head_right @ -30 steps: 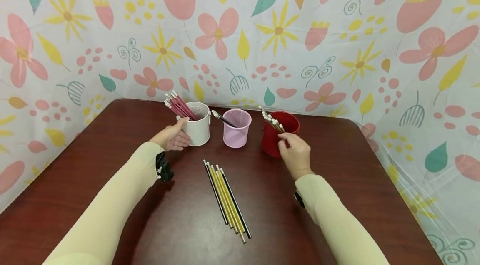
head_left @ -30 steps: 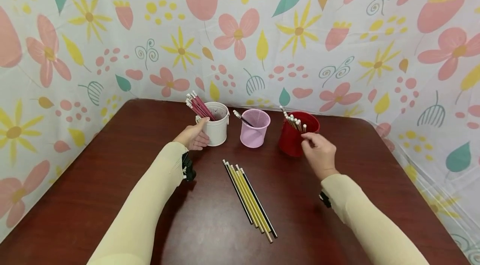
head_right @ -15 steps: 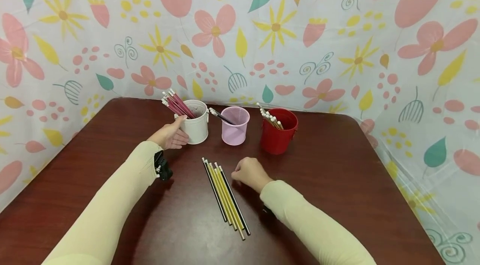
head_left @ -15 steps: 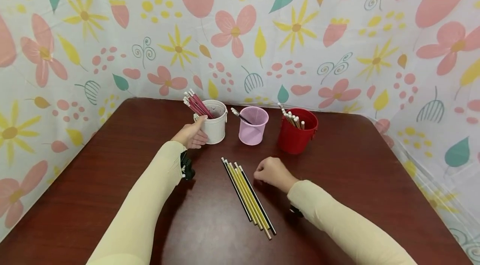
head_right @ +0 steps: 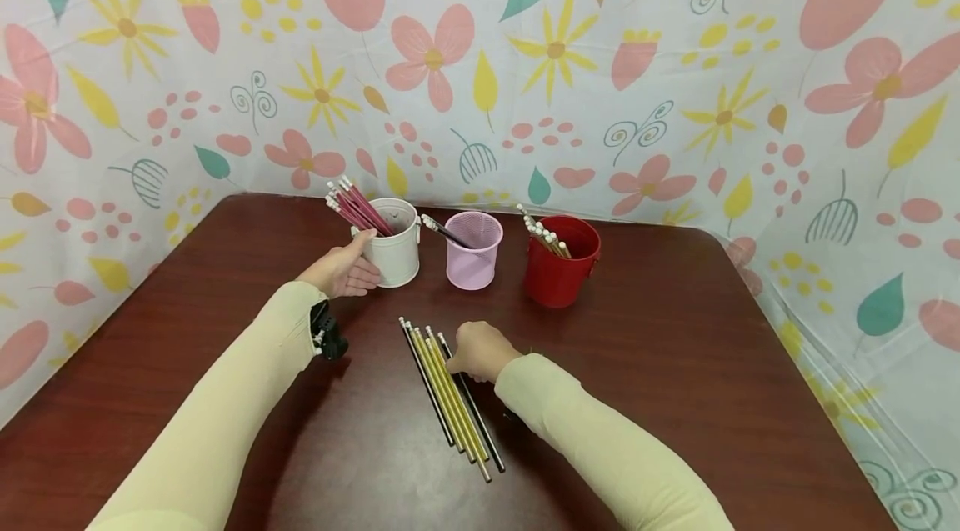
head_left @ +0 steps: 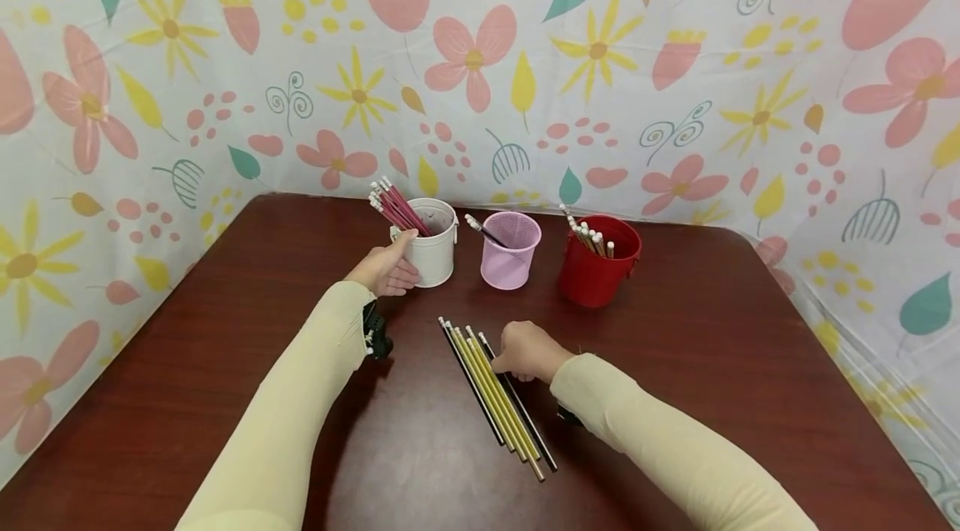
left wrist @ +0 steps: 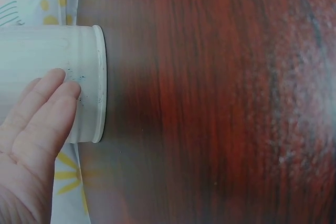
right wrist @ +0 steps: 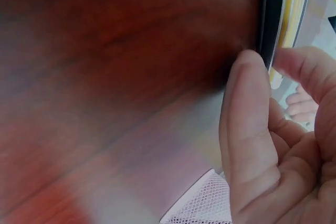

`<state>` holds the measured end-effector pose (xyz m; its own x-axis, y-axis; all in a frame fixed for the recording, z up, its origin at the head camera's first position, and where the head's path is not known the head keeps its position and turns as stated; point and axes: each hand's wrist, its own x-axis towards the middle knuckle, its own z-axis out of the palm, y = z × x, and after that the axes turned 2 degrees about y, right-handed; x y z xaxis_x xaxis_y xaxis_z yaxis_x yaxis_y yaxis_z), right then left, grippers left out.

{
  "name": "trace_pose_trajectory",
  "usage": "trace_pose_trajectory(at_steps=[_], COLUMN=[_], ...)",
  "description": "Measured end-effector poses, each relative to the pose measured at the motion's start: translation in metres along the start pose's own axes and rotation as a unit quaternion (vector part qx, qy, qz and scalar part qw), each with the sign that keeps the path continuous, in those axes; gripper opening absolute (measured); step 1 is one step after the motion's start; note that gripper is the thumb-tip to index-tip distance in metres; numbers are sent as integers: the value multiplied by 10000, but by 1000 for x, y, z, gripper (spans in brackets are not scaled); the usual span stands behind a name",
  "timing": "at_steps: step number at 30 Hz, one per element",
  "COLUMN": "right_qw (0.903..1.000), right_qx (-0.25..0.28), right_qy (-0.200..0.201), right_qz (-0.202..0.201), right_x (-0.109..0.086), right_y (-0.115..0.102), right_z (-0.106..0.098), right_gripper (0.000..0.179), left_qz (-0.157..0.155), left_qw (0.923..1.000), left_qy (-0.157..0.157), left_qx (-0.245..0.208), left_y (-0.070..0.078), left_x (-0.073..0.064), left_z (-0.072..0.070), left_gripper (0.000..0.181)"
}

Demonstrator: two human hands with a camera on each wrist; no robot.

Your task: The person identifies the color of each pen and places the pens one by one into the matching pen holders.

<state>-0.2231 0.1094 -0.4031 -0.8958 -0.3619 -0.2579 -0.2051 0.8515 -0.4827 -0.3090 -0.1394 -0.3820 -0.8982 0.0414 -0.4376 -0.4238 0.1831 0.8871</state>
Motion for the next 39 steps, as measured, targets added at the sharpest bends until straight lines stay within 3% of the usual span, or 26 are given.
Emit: trace_pose_trajectory(at_steps=[9, 14, 19, 24, 31, 34, 39], right_qw=[9999, 9993, 9972, 9911, 9802, 9780, 9662], right_qx=[-83, -41, 133, 703, 847, 864, 1491], right_qy=[75, 384, 716, 1034, 1524, 1656, 2005], right_qz=[114, 4, -154, -447, -941, -927, -634], right_x=[4, 2, 1, 1, -2, -4, -7], right_y=[0, 2, 5, 3, -2, -3, -4], right_z=[1, 4, -1, -17, -46, -56, -75], right_gripper=[44, 45, 31, 7, 11, 11, 14], left_qz=[-1, -105, -94, -68, -41, -37, 63], left_qw=[10000, 9999, 9999, 9999, 9996, 9991, 9975], left_qy=[83, 118, 107, 96, -141, -269, -418], left_qx=[-26, -22, 1, 6, 221, 322, 569], left_y=[1, -2, -2, 1, 3, 3, 4], left_x=[-2, 0, 1, 0, -1, -2, -3], left_z=[2, 3, 3, 2, -1, -3, -6], left_gripper=[81, 81, 81, 82, 83, 83, 82])
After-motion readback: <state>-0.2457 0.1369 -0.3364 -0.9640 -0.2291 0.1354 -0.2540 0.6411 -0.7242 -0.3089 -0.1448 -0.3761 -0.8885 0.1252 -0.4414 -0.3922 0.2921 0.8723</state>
